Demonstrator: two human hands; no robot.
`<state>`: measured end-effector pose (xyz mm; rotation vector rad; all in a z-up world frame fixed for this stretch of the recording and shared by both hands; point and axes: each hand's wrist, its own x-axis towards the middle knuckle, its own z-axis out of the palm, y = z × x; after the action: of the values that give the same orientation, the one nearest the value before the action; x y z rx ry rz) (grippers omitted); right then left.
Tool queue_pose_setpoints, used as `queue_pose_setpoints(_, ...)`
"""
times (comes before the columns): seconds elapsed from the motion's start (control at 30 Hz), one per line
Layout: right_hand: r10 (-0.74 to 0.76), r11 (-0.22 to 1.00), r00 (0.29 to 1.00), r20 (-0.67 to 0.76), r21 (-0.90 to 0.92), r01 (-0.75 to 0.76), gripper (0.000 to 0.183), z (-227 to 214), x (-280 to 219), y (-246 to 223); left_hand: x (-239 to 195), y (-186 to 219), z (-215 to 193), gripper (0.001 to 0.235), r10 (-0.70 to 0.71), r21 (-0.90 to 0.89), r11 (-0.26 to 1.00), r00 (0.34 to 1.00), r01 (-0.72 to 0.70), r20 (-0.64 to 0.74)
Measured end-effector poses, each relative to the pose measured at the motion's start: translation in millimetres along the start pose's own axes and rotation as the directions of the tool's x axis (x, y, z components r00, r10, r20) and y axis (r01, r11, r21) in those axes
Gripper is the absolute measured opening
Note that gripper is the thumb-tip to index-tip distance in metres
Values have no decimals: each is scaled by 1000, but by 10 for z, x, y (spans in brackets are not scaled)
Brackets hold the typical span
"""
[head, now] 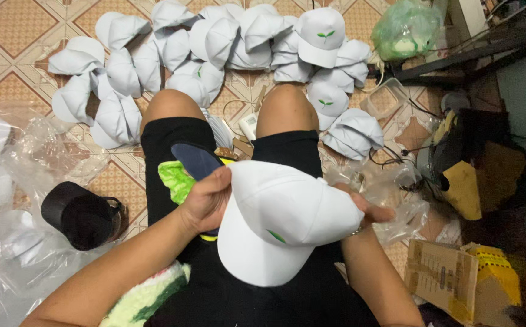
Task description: The person sits on the floor and processes white baseball caps. They insert a cardboard piece into the cap, wipe the interior with a cloth, and use a hairdryer to heat the front logo. The person then sprays the interior with an aerosol can and places the finished cap aside.
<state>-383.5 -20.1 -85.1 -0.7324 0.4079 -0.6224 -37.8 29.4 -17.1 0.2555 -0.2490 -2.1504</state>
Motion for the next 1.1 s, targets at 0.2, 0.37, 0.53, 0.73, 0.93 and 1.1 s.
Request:
queue_pose_setpoints(0.2,-103,932,979,-174,326,156,77,587,97,216,99,-95,256,45,48,-116,990,960,-83,-275)
queue_pose_setpoints(0.37,-114,878,903,-414,383,286,90,985,312,45,195,59,487,60,66,-160,979,937,-128,-343)
queue_pose_setpoints(0.53,-108,833,916,-387,468,296,79,1164,758,-343,241,158,649,62,184,-67,976,954,-205,-236)
queue_pose_setpoints(0.73,-108,825,907,-408,472,311,92,1386,979,-394,259,252,659,51,339,132,941,887,-313,-312)
queue_pose_setpoints(0.93,-80,853,920,-384,451,263,71,1511,1093,-259,287,315,534,56,333,14,936,873,-351,-356)
queue_pose_setpoints(1.1,-34,865,899,-438,437,246,62,1460,1149,-213,291,239,527,67,312,-48,937,892,-346,-327)
